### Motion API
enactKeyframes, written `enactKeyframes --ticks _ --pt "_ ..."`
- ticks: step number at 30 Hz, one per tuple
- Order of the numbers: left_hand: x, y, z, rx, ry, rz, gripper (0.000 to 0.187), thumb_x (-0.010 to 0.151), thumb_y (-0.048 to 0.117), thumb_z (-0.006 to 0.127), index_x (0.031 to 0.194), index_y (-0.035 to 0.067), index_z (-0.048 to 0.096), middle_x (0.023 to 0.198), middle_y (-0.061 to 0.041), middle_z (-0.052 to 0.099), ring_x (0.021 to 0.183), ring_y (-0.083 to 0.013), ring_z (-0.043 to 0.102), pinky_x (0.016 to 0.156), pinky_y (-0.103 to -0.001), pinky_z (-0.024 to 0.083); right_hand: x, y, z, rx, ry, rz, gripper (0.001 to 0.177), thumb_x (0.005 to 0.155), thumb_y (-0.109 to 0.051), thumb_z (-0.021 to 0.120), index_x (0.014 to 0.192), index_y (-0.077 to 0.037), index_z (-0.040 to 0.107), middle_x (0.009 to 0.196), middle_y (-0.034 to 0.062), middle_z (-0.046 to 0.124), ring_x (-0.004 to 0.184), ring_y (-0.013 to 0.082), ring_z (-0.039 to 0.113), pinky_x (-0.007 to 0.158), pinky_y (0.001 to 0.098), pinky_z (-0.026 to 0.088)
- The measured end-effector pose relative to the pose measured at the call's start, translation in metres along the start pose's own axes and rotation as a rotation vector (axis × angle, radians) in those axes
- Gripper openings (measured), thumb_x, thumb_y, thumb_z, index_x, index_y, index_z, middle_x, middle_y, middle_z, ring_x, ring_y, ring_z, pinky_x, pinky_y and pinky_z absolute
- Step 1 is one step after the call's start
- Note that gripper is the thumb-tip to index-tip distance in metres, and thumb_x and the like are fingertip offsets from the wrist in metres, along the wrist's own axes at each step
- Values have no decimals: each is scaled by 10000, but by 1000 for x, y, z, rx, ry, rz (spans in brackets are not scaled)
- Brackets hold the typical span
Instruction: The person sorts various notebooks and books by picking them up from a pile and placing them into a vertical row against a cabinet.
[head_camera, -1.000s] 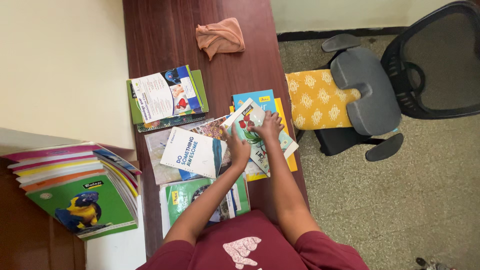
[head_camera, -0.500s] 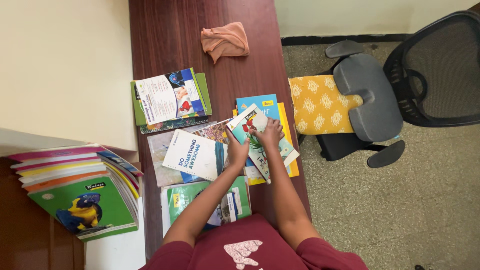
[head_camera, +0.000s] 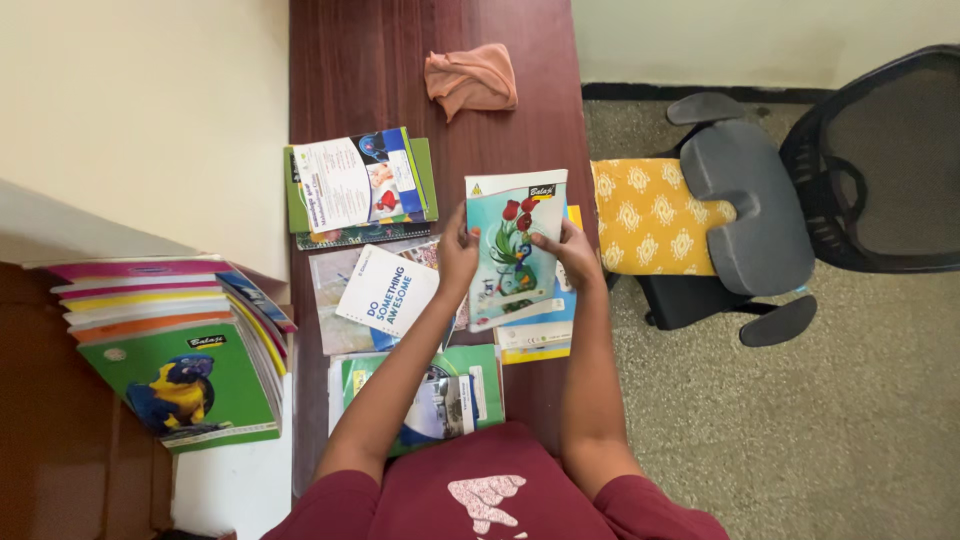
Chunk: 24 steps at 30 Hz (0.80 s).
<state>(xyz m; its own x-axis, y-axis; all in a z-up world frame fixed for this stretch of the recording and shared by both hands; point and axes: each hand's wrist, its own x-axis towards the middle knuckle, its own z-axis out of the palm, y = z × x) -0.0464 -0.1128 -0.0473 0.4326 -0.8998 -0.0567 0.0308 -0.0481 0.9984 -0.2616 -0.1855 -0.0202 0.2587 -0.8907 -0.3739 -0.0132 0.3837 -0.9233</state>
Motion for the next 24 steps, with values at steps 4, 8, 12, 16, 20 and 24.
enactKeyframes --ticks 4,8,12,16,20,24 --pt "2 41 -11 -89 16 204 479 1013 80 616 1481 34 522 1394 -185 664 1281 -214 644 1041 -308 506 -19 -15 11 93 -116 -89 543 811 -73 836 1285 46 597 1193 131 731 1099 211 695 970 341 540" --pt "-19 82 -28 87 70 210 492 1029 161 667 1484 48 518 1426 -207 643 1327 -291 630 1101 -372 475 -31 -22 31 159 -145 -220 515 796 -49 844 1247 53 616 1158 133 743 1053 195 706 945 356 556" --pt "-56 109 -45 209 57 322 687 987 165 691 1585 90 360 1545 -244 510 1415 -384 520 1125 -422 438 -46 -30 40 119 -162 -281 500 801 -58 852 1232 36 615 1132 117 743 1029 179 706 935 342 561" --pt "-81 118 -57 221 83 320 798 964 110 692 1629 139 251 1557 -242 481 1434 -396 492 1136 -427 436 -65 -48 51 -3 -173 -271 499 803 -78 857 1229 26 618 1112 107 747 1002 172 709 909 334 572" --pt "-99 125 -74 237 182 339 816 947 59 684 1631 171 254 1560 -227 489 1425 -394 504 1134 -420 439 -85 -61 72 -102 -252 -313 491 859 -116 827 1278 16 609 1137 87 739 1014 147 691 898 317 552" --pt "-121 133 -111 290 324 392 821 914 36 687 1616 169 283 1577 -214 483 1429 -394 500 1145 -425 432 -102 -68 108 -204 -327 -306 448 905 -143 783 1282 24 607 1126 95 750 1006 148 703 881 320 571"
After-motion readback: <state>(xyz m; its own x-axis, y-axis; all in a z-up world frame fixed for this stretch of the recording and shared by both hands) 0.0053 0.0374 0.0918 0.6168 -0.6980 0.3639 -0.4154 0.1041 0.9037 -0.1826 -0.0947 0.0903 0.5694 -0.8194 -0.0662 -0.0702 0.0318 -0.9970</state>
